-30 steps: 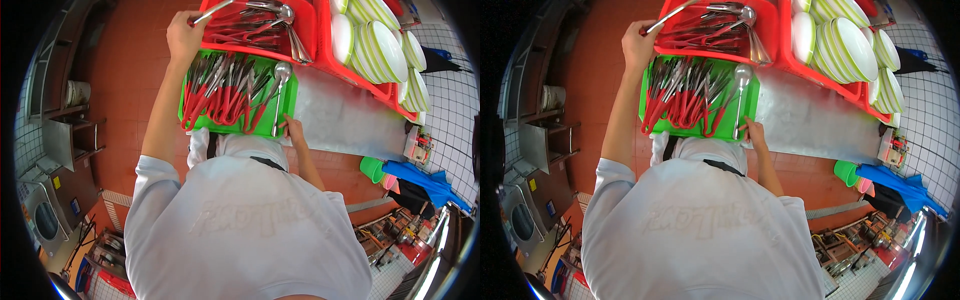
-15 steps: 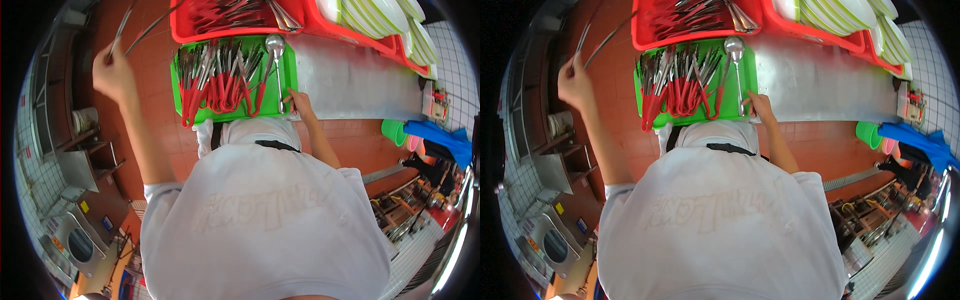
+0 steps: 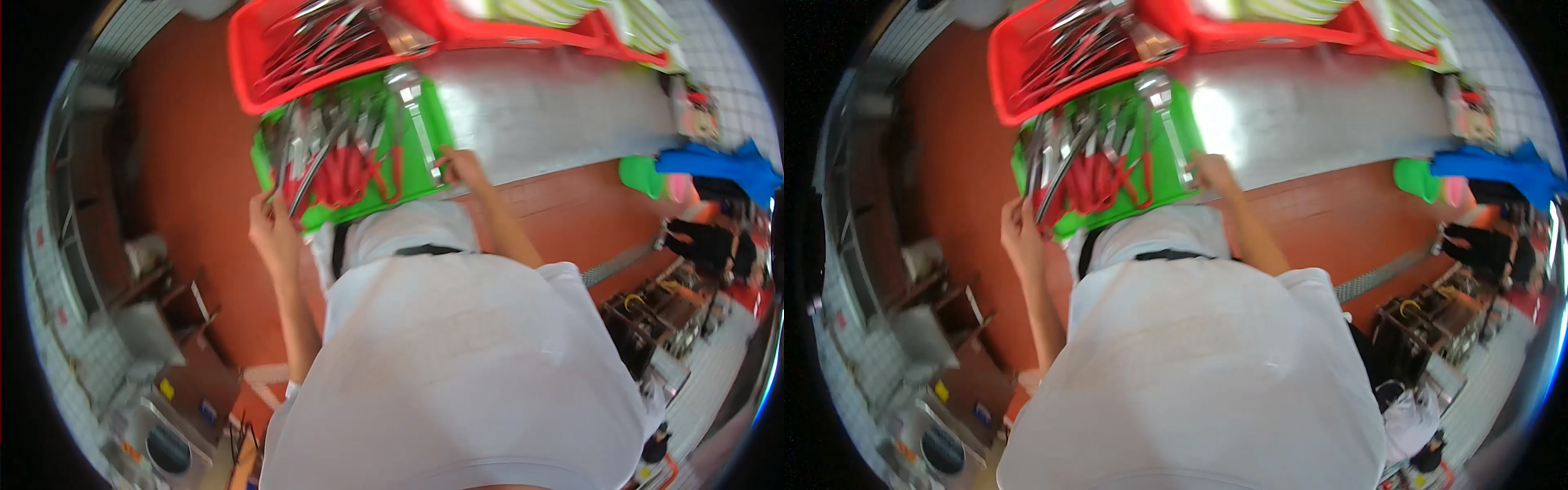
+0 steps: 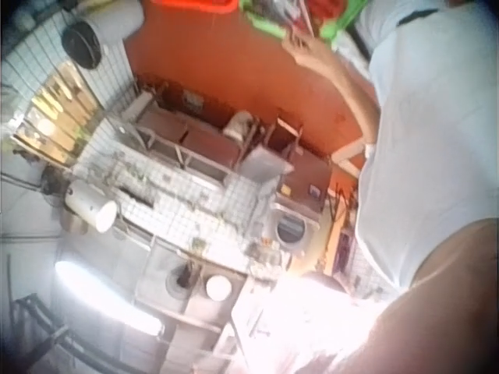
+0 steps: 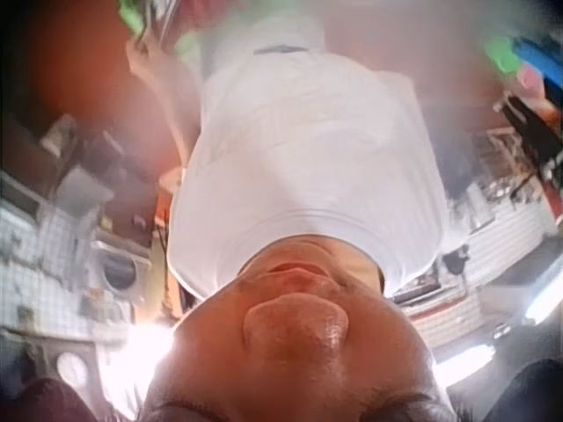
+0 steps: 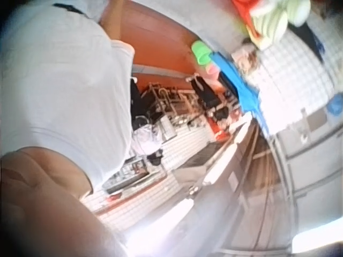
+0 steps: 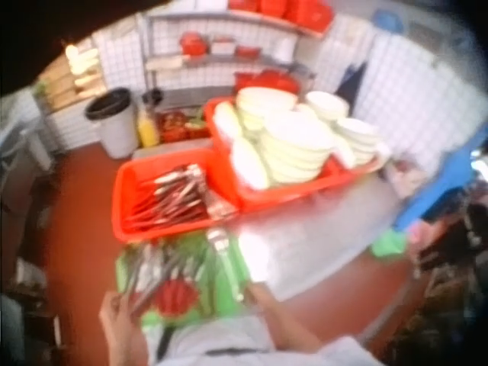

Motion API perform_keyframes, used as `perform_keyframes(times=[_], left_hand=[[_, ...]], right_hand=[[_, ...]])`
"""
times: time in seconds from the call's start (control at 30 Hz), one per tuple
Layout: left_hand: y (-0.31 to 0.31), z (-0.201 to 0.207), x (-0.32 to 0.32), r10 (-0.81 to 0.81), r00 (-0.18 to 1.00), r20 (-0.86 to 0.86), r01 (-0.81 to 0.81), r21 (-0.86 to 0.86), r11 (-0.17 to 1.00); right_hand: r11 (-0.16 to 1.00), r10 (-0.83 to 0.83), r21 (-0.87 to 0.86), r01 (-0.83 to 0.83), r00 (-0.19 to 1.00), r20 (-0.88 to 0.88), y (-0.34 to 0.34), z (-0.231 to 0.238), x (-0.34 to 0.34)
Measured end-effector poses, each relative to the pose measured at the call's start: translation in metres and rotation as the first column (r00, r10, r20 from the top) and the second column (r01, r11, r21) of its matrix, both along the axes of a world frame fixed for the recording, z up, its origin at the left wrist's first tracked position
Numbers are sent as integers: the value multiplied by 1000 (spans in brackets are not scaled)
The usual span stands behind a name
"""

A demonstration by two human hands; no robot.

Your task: Sorting and organizing kitchen tongs and spoons from a large red bin into a green plastic tray.

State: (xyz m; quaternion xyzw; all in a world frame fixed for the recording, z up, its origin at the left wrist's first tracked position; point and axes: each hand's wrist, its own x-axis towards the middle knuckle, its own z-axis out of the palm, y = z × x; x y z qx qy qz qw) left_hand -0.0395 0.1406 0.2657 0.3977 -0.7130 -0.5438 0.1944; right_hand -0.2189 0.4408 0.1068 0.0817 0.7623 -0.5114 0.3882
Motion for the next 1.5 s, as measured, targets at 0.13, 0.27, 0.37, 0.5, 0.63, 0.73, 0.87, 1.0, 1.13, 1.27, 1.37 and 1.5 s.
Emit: perform_keyframes(times=[0.13, 0.27, 0.37, 0.5, 0.63, 0.73, 0.87, 1.0, 1.13, 1.27, 1.37, 1.5], left_hand=[[2, -14, 7, -92, 970, 225, 148, -248, 957], [7, 2, -4, -204, 878, 432, 269, -95, 958], [-1, -8, -1, -269, 834, 481, 343, -71, 937], [-1, -11, -2, -233, 757, 611, 495, -302, 815], [2, -12, -4, -117, 647, 753, 628, -439, 642], [15, 5, -11, -143, 648, 748, 561, -342, 754], [29, 5, -9, -172, 693, 700, 594, -419, 687], [26, -5, -10, -114, 657, 745, 596, -420, 684], [28, -7, -18, -103, 690, 716, 598, -485, 638], [29, -14, -16, -63, 667, 742, 608, -493, 623], [29, -7, -15, -75, 668, 741, 606, -483, 632], [23, 10, -16, -69, 731, 679, 549, -525, 650]], right_hand=[[992, -99, -72, 106, 991, 90, -14, -2, 7], [955, -170, -224, 194, 978, 123, -13, 15, 13], [947, -184, -248, 204, 978, 103, -14, 12, 19], [940, -193, -268, 213, 976, 97, -15, 17, 24], [939, -196, -276, 206, 978, 64, -15, 14, 29], [943, -191, -263, 204, 979, 73, -18, 16, 31], [953, -201, -218, 211, 977, 65, -19, 6, 32], [959, -174, -210, 192, 980, 101, -20, 17, 33], [954, -176, -224, 198, 977, 117, -19, 39, 30], [961, -118, -239, 140, 988, 104, -24, 39, 26], [958, -107, -255, 131, 989, 103, -26, 43, 21], [959, -97, -256, 122, 989, 109, -29, 45, 14]])
